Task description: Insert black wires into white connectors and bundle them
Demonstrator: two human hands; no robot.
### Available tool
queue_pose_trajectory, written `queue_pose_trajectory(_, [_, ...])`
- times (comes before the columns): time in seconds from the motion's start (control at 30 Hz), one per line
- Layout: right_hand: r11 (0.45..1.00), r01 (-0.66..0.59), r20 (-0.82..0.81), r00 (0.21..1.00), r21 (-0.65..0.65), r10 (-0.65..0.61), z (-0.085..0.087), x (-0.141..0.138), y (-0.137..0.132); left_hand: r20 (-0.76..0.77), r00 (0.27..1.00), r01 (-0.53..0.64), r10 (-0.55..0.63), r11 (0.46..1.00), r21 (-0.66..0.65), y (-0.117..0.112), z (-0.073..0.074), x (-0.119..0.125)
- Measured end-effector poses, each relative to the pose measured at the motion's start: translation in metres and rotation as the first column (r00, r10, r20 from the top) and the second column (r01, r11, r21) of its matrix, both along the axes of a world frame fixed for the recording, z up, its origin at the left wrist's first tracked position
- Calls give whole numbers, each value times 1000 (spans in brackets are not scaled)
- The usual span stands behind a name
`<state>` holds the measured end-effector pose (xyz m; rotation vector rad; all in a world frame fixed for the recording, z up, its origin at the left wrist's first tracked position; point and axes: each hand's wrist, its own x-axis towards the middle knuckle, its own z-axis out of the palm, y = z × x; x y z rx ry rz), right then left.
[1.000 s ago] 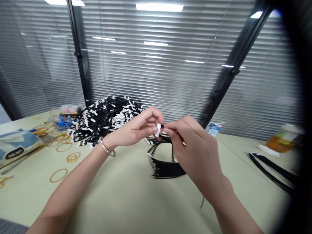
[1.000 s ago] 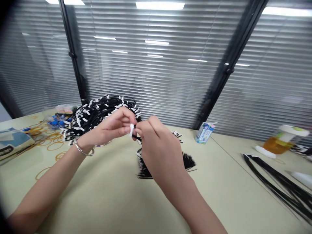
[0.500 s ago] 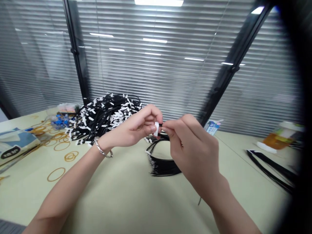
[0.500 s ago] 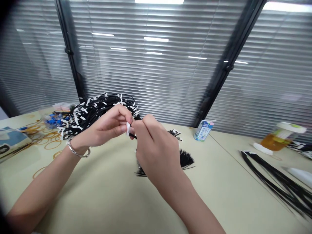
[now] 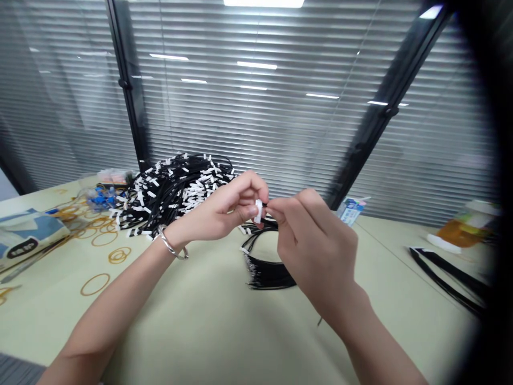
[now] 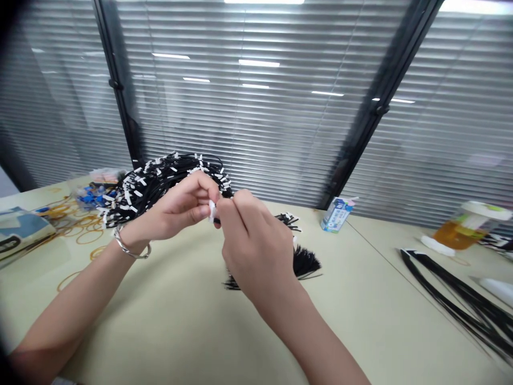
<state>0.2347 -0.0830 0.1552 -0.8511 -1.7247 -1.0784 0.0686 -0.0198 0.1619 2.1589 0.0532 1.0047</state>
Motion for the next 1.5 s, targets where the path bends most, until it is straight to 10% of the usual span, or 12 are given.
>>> queue_pose_trajectory(1.5, [994, 19, 18, 1000, 104, -21, 0, -2, 2, 2, 1000, 9, -9, 1000, -16, 0, 1, -1])
